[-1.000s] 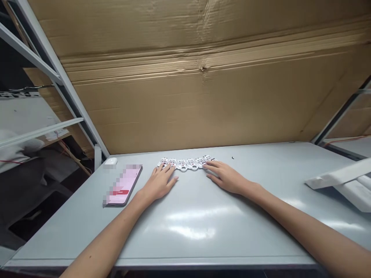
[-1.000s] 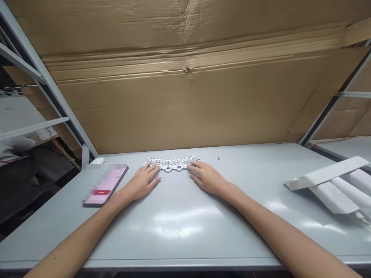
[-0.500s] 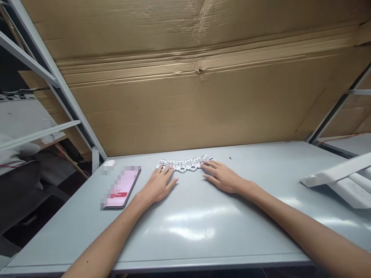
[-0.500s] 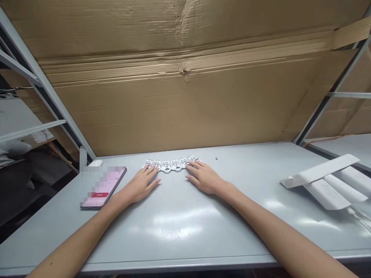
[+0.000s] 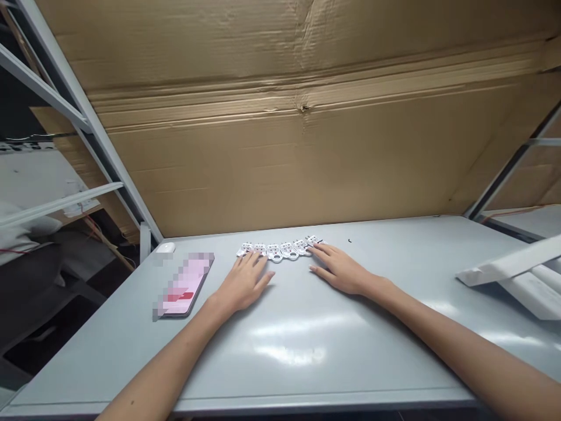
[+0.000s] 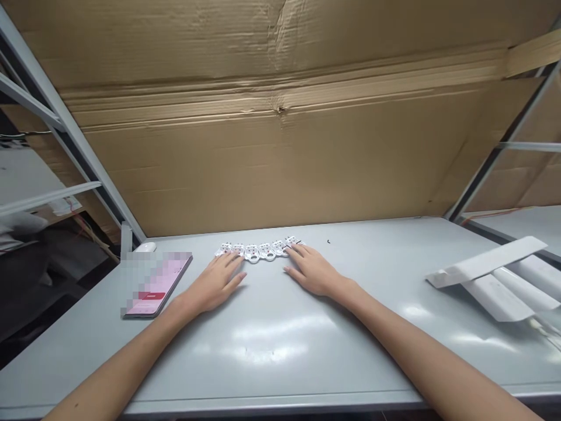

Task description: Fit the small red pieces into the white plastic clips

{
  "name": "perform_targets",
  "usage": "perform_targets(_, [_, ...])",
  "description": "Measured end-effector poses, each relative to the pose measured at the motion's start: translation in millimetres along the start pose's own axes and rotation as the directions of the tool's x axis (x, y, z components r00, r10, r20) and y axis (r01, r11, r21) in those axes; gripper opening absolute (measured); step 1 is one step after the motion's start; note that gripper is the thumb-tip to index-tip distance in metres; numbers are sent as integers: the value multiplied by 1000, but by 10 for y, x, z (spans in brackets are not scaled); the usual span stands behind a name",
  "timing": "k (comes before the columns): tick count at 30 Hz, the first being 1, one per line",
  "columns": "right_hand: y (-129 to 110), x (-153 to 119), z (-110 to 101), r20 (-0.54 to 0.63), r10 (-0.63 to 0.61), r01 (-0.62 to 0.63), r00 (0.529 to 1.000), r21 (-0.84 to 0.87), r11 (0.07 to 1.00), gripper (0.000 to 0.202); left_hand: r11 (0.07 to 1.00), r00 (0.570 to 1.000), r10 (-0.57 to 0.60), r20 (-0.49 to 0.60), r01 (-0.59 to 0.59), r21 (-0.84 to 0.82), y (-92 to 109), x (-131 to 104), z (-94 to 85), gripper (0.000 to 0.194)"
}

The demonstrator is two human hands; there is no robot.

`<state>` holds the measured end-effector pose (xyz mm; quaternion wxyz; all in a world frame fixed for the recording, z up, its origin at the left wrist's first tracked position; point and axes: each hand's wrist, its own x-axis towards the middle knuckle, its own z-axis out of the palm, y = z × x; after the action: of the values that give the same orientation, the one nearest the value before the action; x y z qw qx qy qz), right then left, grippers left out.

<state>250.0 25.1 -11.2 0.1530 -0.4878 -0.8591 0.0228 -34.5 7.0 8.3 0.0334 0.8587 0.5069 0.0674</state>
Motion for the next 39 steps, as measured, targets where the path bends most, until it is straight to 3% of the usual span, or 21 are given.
perform_targets(10, [18, -4, 13, -11, -24, 25, 1000, 11, 1000, 61, 998, 998, 56, -9, -57, -18, 17, -11, 35, 54])
perform_targets(15, [-18, -36, -22, -72, -59, 59, 996, -1, 998, 56, 981, 975, 196, -102, -196, 10, 79, -22, -22, 45])
perform_targets(18, [-148, -77, -109, -81, -147, 150, 986, 30, 988, 48, 954, 951, 293, -98, -297, -35, 154, -45, -69, 42])
perform_targets(22, [-339, -116, -194, 30, -296, 289, 955, 138, 947, 40, 926, 930, 366, -40, -368, -78, 227, -69, -82, 38])
perform_targets(29, [-369, -149, -174, 120, -299, 289, 947, 92, 953, 53, 948, 951, 307, -46, -309, -75, 231, -69, -32, 38])
perform_targets(39, [-341, -166, -152, 276, -230, 219, 933, 68, 973, 69, 965, 967, 251, 39, -247, -87, 222, -106, 5, 49])
